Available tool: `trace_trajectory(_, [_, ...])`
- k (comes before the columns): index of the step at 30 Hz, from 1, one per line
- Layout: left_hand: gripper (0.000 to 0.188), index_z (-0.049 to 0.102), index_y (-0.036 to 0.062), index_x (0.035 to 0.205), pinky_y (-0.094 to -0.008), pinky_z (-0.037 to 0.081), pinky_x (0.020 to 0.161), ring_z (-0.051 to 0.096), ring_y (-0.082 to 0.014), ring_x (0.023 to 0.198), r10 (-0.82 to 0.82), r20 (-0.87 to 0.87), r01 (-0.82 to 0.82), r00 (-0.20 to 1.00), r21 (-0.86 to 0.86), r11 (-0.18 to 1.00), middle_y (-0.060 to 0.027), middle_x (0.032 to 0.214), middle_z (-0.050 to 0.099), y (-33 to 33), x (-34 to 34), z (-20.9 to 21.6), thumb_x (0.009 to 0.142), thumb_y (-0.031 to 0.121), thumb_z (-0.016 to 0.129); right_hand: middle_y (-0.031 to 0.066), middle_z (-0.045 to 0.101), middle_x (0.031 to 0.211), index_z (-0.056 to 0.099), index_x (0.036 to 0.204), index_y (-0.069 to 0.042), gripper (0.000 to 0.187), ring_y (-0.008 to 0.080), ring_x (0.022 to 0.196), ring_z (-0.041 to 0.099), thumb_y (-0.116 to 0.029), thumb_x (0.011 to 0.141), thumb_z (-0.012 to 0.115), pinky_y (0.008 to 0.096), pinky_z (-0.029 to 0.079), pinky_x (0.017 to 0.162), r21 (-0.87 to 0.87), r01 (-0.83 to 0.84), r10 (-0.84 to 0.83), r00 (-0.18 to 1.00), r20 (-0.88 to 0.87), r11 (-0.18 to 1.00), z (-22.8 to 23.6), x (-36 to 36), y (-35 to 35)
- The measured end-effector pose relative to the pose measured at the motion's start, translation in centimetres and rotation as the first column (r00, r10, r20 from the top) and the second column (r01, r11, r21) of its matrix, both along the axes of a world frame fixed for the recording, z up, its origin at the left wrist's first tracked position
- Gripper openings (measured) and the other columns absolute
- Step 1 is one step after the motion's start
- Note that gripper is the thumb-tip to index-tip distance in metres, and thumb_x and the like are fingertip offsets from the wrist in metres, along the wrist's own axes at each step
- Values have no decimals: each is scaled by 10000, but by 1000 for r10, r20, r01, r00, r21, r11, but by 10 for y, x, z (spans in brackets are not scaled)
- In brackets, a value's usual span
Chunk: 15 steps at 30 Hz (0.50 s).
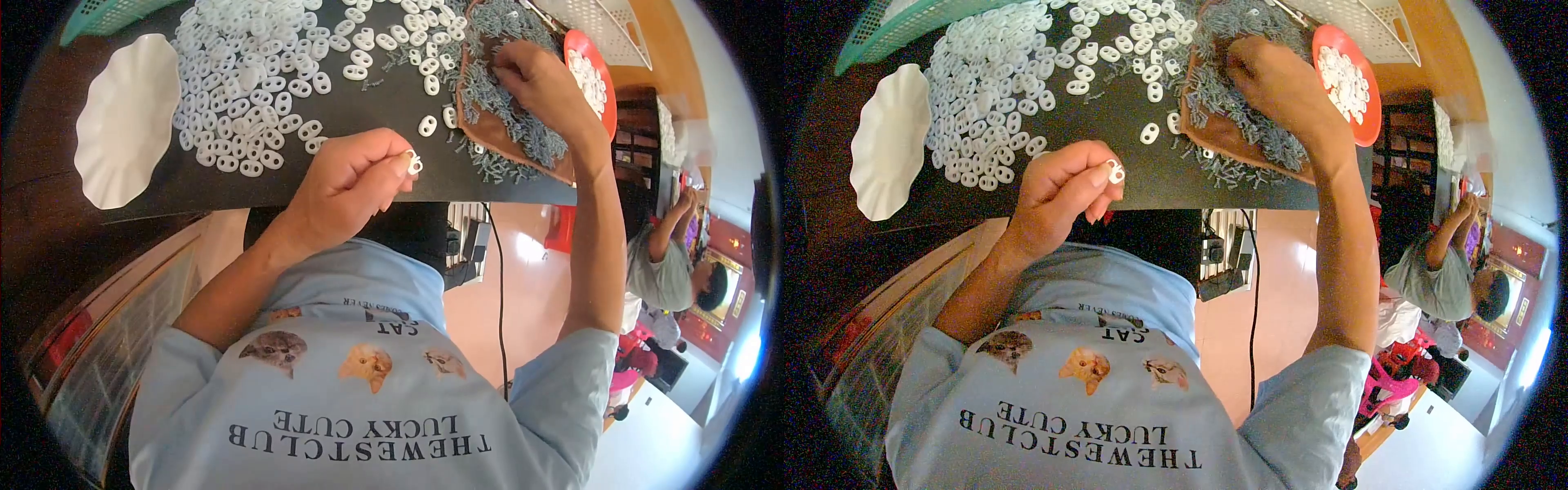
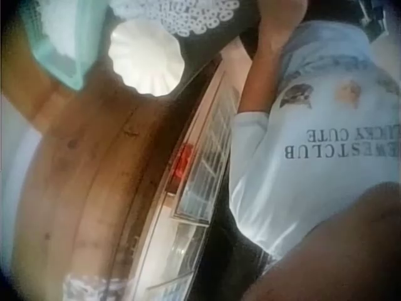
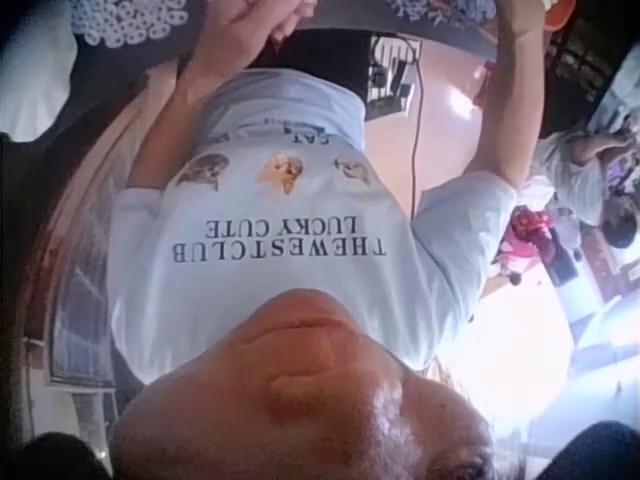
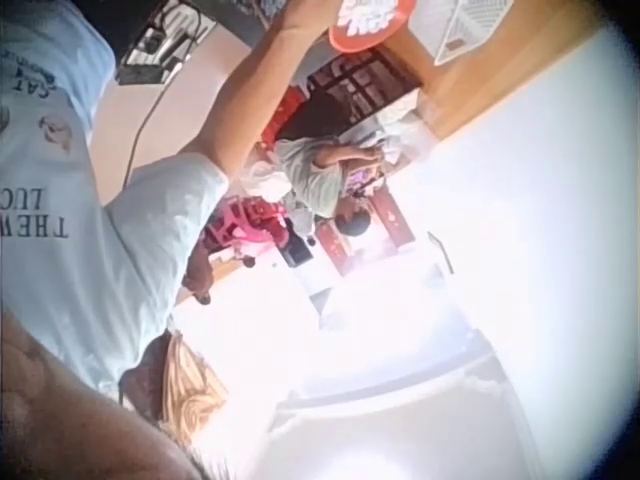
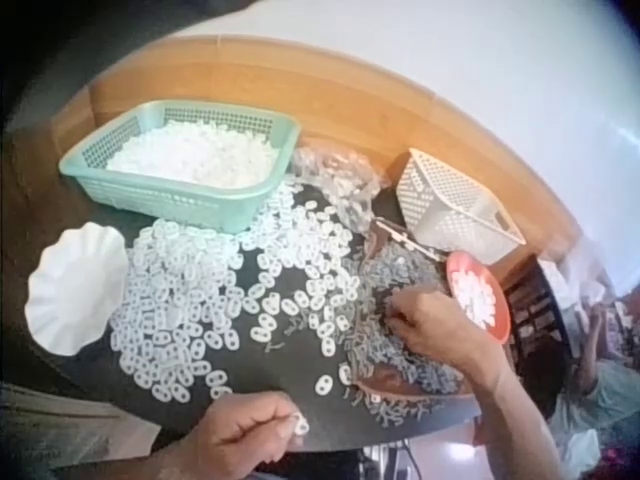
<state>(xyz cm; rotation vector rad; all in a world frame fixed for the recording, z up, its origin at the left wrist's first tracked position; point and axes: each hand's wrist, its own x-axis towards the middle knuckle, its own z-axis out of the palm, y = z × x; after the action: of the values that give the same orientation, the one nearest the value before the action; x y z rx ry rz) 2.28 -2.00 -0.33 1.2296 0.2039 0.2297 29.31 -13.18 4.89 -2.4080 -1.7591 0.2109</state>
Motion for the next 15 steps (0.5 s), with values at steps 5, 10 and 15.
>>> trace_trajectory(5, [186,571,-11,850,-194,381,496,450,-24,549,-15,-4,15,1000,-4,1000,2,679,553,1,1,-2,928,125,469,168,606,830,588,917,-15,139,327,702,587,-118,824,590,377,465,637,-99,10,-4,998,62,995,0,3,6])
trace_trajectory(10, [191,563,-12,857,-188,382,500,454,-28,549,0,-26,-1,1000,-34,999,0,688,550,-1,2,1,940,126,460,129,589,771,577,889,0,109,233,665,570,-93,831,571,330,448,601,14,10,-11,1000,9,1000,21,-3,-1])
trace_trajectory(15, [237,598,-37,1019,-186,382,508,466,-41,564,35,39,-29,999,-150,988,-7,720,534,2,4,0,966,128,435,59,530,724,558,856,7,65,124,654,512,-32,811,584,273,418,568,89,-16,42,951,-305,996,42,-73,-1])
